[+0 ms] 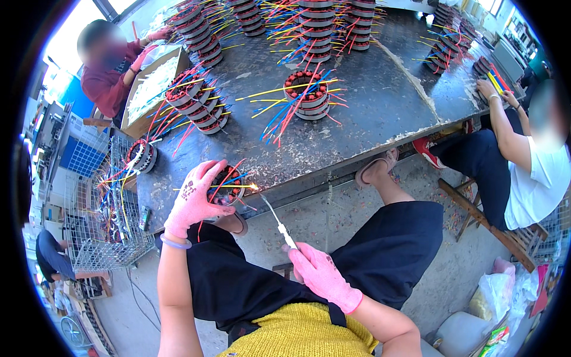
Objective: The person uses a soldering iron and a small torch to connect wires on a motor stator before placing it onto a stack. They repeat this process with multiple components from the table.
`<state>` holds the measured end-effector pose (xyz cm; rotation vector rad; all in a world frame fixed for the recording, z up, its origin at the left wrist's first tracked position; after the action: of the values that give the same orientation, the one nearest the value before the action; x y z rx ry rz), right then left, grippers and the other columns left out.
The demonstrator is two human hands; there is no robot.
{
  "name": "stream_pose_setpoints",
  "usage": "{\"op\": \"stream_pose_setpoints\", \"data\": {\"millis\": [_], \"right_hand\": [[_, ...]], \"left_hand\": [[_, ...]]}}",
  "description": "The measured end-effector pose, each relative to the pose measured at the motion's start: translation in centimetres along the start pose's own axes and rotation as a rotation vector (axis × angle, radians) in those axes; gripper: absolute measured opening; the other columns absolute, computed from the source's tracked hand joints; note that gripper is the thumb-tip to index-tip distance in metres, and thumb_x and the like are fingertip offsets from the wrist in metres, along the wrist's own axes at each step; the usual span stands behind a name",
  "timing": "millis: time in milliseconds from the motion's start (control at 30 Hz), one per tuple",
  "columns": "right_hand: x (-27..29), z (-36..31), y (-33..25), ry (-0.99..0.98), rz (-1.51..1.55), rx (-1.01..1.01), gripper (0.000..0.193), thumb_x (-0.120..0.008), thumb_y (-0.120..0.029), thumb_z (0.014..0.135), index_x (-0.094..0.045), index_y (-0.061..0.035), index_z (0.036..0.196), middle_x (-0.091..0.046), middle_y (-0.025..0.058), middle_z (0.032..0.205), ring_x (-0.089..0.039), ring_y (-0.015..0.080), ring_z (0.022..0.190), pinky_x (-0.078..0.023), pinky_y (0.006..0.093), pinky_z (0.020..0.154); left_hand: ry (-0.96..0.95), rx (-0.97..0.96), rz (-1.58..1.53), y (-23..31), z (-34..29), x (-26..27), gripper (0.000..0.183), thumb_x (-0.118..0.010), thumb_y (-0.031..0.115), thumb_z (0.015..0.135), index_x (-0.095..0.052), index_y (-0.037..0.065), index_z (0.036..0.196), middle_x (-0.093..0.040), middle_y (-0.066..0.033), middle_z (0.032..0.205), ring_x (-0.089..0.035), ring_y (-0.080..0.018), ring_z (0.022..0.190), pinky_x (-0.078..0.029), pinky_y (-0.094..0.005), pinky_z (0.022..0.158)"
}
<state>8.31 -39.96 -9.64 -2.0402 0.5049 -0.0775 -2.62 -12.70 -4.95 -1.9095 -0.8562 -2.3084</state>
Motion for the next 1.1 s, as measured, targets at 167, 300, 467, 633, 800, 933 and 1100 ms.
{"op": "stream_pose_setpoints", "data": {"millis": [167,300,467,633,800,933,1100], "right_hand": [[0.1,0.0,0.6,0.001,0.097,-0.027,0.033,-0.049,-0.024,0.104,-0.063,-0.0006,0.123,-0.051,0.001,0.07,-0.049,0.008,0.061,-0.042,0.0274,0.059],[0.1,0.0,0.6,0.012,0.049,-0.01,0.033,-0.048,-0.024,0.104,-0.062,-0.0003,0.123,-0.052,0.0027,0.07,-0.049,0.0089,0.061,-0.043,0.0279,0.059],[0.0,-0.1,-0.3,-0.012,-0.043,0.019,0.033,-0.048,-0.023,0.104,-0.062,-0.0001,0.123,-0.052,0.0036,0.07,-0.05,0.0092,0.061,-0.043,0.0282,0.059],[0.1,-0.2,-0.4,0.0,-0.034,0.007,0.033,-0.047,-0.023,0.104,-0.062,0.0003,0.122,-0.053,0.0047,0.07,-0.051,0.0107,0.061,-0.044,0.0294,0.06],[0.2,-0.3,-0.7,-0.015,-0.106,0.054,0.033,-0.046,-0.023,0.105,-0.061,0.0003,0.122,-0.055,0.0055,0.072,-0.053,0.0121,0.061,-0.046,0.0298,0.061],[0.2,-0.5,-1.2,-0.007,-0.11,0.042,0.033,-0.046,-0.022,0.105,-0.06,0.0006,0.123,-0.056,0.0068,0.073,-0.055,0.0127,0.061,-0.047,0.03,0.062],[0.0,-0.4,-1.0,-0.002,-0.15,0.087,0.032,-0.046,-0.021,0.105,-0.06,0.0007,0.123,-0.056,0.0078,0.073,-0.055,0.0129,0.062,-0.047,0.0301,0.062]], "left_hand": [[-0.007,0.011,0.012,0.3,0.1,0.0,0.1,-0.09,0.033,0.056,-0.049,0.008,0.143,-0.051,-0.018,0.138,-0.048,-0.0387,0.129,-0.037,-0.0449,0.111],[-0.006,0.011,-0.002,0.2,0.1,0.1,0.099,-0.09,0.033,0.056,-0.049,0.008,0.143,-0.051,-0.0181,0.138,-0.048,-0.0389,0.129,-0.037,-0.0451,0.111],[-0.006,0.005,-0.017,0.2,0.1,0.1,0.099,-0.09,0.031,0.056,-0.049,0.007,0.143,-0.052,-0.0181,0.137,-0.048,-0.0387,0.129,-0.037,-0.0453,0.111],[-0.011,-0.003,-0.006,0.3,0.3,0.0,0.098,-0.09,0.031,0.057,-0.049,0.007,0.142,-0.051,-0.0173,0.137,-0.048,-0.0392,0.128,-0.037,-0.0462,0.111],[-0.021,-0.002,-0.001,0.4,0.3,0.2,0.097,-0.089,0.03,0.057,-0.049,0.007,0.142,-0.051,-0.0171,0.137,-0.048,-0.0389,0.128,-0.037,-0.0461,0.111],[-0.02,-0.002,0.011,0.6,0.5,0.0,0.099,-0.09,0.028,0.055,-0.049,0.005,0.143,-0.052,-0.0176,0.136,-0.049,-0.0382,0.129,-0.037,-0.0449,0.111],[-0.016,0.002,0.005,0.3,0.3,0.0,0.099,-0.09,0.028,0.056,-0.049,0.005,0.142,-0.052,-0.0176,0.136,-0.049,-0.0382,0.128,-0.038,-0.045,0.111]]}}
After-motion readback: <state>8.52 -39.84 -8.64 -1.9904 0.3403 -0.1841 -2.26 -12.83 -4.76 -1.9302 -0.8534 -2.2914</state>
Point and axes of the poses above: each hand's wrist, its own z-axis towards the middle knuckle, its own x-axis out of the back of the hand, y = z × x, the point moved 5 cm from there along z, towards the middle knuckle
